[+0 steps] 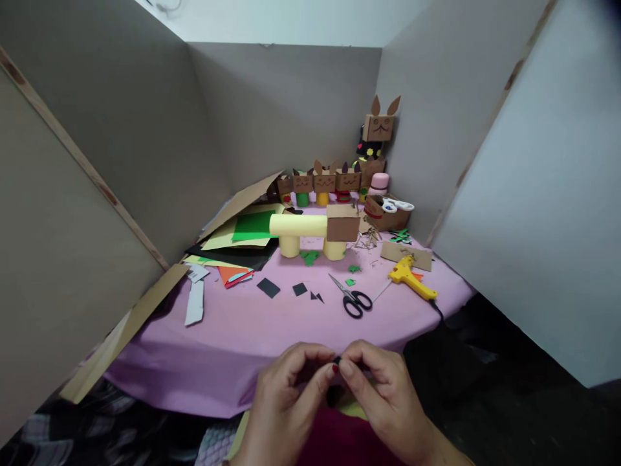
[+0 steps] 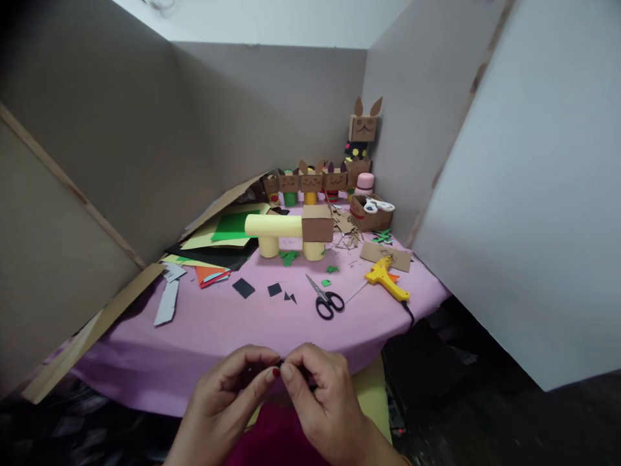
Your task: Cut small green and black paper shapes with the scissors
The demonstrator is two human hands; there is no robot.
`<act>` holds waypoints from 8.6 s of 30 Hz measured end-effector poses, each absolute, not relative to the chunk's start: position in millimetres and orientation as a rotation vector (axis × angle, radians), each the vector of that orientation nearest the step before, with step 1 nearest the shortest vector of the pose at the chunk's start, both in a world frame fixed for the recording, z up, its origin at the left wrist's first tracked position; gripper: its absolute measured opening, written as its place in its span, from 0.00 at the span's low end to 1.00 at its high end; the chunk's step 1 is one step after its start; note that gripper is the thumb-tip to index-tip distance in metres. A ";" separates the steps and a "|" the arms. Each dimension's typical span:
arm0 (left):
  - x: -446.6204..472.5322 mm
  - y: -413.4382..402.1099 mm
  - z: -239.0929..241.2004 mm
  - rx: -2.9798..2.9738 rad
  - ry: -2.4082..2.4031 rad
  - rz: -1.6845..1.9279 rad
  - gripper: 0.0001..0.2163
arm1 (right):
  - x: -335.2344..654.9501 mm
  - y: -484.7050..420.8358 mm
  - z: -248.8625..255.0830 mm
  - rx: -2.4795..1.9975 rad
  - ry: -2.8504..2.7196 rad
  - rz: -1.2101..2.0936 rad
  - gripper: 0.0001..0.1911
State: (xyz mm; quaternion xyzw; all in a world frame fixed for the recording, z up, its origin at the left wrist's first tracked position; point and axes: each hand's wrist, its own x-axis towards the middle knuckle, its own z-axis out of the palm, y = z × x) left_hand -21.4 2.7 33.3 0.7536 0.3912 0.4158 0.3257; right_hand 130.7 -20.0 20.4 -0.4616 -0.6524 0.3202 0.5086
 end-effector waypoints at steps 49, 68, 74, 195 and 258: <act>-51.0 13.9 36.2 3.036 0.264 1.226 0.14 | 131.4 -16.8 15.4 -0.783 -0.973 1.793 0.19; -38.0 8.7 39.3 2.644 0.629 1.032 0.06 | 139.3 -18.5 20.0 -0.777 -1.181 1.693 0.14; -34.2 2.0 44.9 2.326 0.732 0.887 0.07 | 144.5 -20.2 22.7 -0.828 -1.336 1.601 0.13; -9.9 85.9 -27.7 1.681 1.150 1.115 0.09 | 121.5 87.4 -48.1 -1.098 -1.213 1.159 0.09; -14.4 93.1 -34.4 1.449 1.014 1.026 0.18 | 119.4 81.2 -49.3 -0.987 -1.291 0.967 0.11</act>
